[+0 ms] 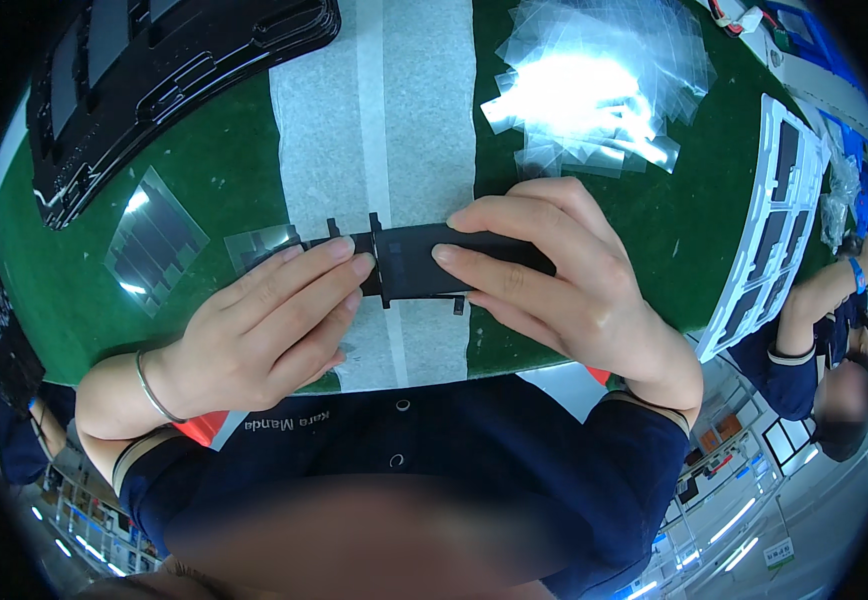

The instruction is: The recorder is assembling small electronic components, specifically attaching a small plastic or rubber part to a larger rectangular component on a factory assembly line.

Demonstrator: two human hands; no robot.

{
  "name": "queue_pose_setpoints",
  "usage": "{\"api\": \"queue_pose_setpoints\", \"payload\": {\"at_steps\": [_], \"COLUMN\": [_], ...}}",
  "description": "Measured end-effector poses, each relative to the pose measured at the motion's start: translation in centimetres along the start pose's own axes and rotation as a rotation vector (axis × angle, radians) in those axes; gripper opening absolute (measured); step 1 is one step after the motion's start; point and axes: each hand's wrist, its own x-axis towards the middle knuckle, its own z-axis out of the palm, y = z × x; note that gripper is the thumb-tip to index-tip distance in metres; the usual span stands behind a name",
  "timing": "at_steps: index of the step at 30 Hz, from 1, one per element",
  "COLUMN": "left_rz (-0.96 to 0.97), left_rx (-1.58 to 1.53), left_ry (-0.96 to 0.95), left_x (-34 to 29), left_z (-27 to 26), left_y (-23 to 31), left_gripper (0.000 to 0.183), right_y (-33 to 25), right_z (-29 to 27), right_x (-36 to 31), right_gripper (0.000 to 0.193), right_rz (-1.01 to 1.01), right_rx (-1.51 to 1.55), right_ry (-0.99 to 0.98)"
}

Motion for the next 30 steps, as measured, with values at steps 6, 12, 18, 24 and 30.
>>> {"api": "queue_pose_setpoints", "payload": {"at_steps": [6,12,18,24,30], "left_rz": [0.001,0.000,0.023,0.012,-0.436], "left_rx": [-0.008,-0.004,0.084,0.092,-0.399], "left_ry": [-0.009,0.020,0.130,0.233,0.655], "left_x": [0.1,-0.1,-0.1,-1.4,-0.9], "left_z": [-0.1,0.2,0.3,0.2,2.7], "left_y": [0.1,0.4,1.1,6.9,7.1], "left_gripper": [0.038,0.042,0.041,0.027,0.036], "right_y": [-0.1,-0.4,-1.0,-2.2,-5.2], "right_z": [0.1,0.5,0.6,1.0,4.4], "right_x": [0.0,-0.4,-0.6,-1.9,-3.5], "right_gripper": [0.040,0.040,0.047,0.031,0.013], "right_rz": [0.004,-0.013,0.011,0.038,0.300], "right_rx": [-0.009,-0.034,-0.026,-0.172,0.828], "right_ry": [0.010,0.046,0.068,0.215,0.297]}}
